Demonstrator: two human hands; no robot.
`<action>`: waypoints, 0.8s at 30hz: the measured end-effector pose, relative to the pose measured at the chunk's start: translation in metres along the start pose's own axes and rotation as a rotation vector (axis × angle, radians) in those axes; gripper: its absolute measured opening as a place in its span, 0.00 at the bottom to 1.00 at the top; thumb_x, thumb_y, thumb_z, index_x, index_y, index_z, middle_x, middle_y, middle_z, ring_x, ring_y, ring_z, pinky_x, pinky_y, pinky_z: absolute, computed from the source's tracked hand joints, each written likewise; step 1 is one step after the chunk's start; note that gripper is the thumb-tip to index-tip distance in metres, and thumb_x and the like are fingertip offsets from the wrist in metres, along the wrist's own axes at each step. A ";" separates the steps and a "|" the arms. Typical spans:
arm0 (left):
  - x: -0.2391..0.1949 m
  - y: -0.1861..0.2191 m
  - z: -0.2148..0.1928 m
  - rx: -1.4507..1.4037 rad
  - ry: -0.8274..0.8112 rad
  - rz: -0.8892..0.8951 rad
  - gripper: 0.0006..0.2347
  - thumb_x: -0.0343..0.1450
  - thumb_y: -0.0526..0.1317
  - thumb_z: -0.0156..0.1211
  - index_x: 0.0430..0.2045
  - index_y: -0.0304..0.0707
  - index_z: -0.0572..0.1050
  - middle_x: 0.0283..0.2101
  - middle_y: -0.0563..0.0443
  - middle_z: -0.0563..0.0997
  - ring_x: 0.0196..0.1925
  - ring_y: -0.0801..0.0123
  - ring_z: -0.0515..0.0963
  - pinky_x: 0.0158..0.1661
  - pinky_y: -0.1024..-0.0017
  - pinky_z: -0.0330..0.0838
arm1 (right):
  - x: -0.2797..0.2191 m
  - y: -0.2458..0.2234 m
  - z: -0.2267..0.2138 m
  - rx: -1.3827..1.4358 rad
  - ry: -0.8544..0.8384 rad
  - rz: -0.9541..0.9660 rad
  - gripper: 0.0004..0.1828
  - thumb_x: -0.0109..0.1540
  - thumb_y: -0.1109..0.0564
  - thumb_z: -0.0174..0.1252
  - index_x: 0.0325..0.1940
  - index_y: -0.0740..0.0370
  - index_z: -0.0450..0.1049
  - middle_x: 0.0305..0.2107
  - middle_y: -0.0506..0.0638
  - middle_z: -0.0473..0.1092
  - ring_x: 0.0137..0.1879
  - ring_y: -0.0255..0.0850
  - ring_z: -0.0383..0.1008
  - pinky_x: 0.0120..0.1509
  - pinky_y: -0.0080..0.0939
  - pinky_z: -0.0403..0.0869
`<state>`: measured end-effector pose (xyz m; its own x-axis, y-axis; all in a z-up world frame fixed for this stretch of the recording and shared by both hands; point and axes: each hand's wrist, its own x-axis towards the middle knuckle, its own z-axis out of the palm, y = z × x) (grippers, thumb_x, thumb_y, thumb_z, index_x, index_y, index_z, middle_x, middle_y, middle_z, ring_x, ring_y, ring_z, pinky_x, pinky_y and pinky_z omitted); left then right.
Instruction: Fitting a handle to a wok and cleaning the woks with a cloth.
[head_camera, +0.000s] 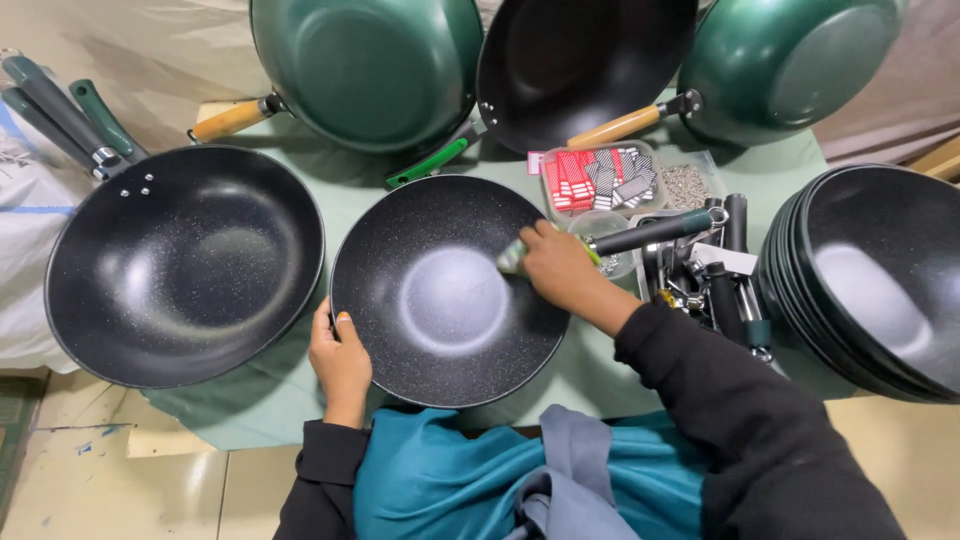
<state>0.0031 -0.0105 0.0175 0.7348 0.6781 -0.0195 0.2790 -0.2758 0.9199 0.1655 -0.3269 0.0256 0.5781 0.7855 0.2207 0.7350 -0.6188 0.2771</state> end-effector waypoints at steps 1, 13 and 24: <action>-0.001 0.000 0.000 -0.002 0.000 -0.001 0.15 0.77 0.34 0.48 0.59 0.42 0.74 0.54 0.36 0.79 0.58 0.43 0.77 0.57 0.49 0.71 | 0.008 0.000 -0.002 -0.002 -0.001 -0.001 0.05 0.54 0.58 0.60 0.27 0.55 0.82 0.32 0.49 0.71 0.42 0.46 0.68 0.35 0.38 0.71; 0.007 -0.016 0.000 0.063 -0.085 -0.089 0.16 0.78 0.41 0.45 0.61 0.48 0.73 0.56 0.44 0.79 0.61 0.49 0.75 0.60 0.50 0.68 | 0.047 -0.045 -0.030 0.337 -0.370 0.093 0.35 0.55 0.62 0.69 0.67 0.55 0.72 0.69 0.65 0.55 0.65 0.61 0.65 0.60 0.51 0.76; 0.009 -0.033 0.007 -0.018 -0.057 -0.070 0.15 0.78 0.43 0.44 0.57 0.49 0.74 0.55 0.43 0.80 0.61 0.48 0.75 0.61 0.51 0.67 | 0.010 -0.101 -0.056 1.065 -0.633 -0.234 0.29 0.53 0.69 0.61 0.60 0.62 0.75 0.60 0.72 0.64 0.61 0.73 0.68 0.68 0.60 0.71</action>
<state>0.0047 -0.0006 -0.0159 0.7478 0.6555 -0.1055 0.3200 -0.2166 0.9223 0.0769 -0.2565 0.0517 0.2469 0.9217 -0.2991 0.5925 -0.3878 -0.7060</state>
